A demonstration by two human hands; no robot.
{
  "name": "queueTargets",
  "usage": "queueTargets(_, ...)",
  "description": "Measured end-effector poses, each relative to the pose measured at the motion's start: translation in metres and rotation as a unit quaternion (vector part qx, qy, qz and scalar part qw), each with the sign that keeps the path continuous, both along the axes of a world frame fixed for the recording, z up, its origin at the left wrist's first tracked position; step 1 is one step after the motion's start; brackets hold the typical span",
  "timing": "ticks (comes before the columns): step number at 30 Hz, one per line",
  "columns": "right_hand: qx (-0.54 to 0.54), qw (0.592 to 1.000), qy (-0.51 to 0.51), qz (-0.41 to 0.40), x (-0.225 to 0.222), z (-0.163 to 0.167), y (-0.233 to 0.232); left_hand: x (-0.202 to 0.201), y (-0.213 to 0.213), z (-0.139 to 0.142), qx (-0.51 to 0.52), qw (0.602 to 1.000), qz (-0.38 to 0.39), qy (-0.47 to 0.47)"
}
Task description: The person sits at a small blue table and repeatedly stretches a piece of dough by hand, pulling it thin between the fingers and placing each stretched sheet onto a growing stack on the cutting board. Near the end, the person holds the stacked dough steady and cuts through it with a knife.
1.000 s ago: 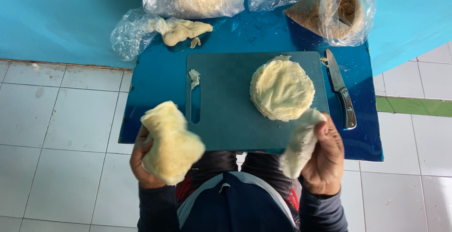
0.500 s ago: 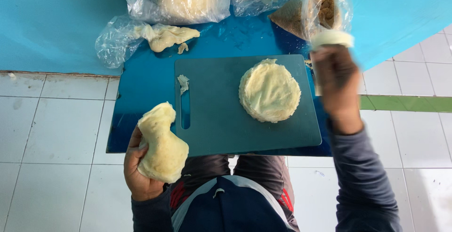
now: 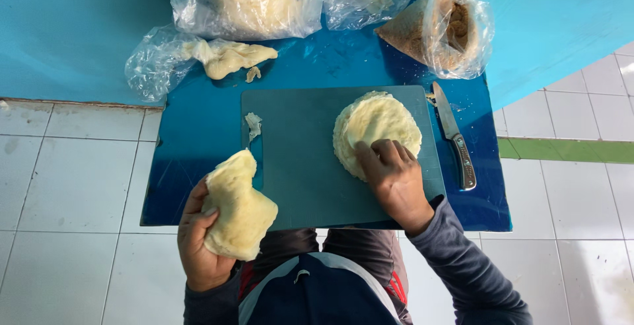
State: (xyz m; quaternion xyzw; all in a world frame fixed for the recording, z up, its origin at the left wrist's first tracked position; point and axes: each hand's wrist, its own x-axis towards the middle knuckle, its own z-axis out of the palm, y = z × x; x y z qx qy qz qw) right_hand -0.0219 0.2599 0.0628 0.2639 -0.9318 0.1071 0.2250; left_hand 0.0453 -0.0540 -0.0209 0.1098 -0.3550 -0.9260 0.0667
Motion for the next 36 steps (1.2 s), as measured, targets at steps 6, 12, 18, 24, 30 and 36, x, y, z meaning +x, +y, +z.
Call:
queueTargets(6,-0.009,1.000,0.022,0.002,0.005,0.000,-0.010,-0.004,0.037,0.018,-0.005,0.998,-0.054,0.042)
queueTargets(12,-0.237,0.961,-0.140,0.031,0.034,0.007,-0.026,-0.011,0.074,0.032,0.082,0.978,-0.169,0.091)
queueTargets(18,-0.356,0.908,-0.205,0.086,0.060,-0.004,-0.056,-0.006,0.084,0.035,-0.129,0.962,-0.193,0.145)
queueTargets(24,-0.378,0.900,-0.210,0.048,0.061,-0.012,-0.065,0.001,0.082,0.037,-0.295,0.920,-0.181,0.186)
queueTargets(30,-0.502,0.776,-0.378,0.054,0.054,-0.022,-0.050,0.002,0.078,0.030,-0.275,0.932,-0.187,0.142)
queueTargets(36,-0.546,0.705,-0.433,0.130,0.050,-0.027,-0.043,-0.006,0.075,0.023,-0.055,0.967,-0.223,0.114)
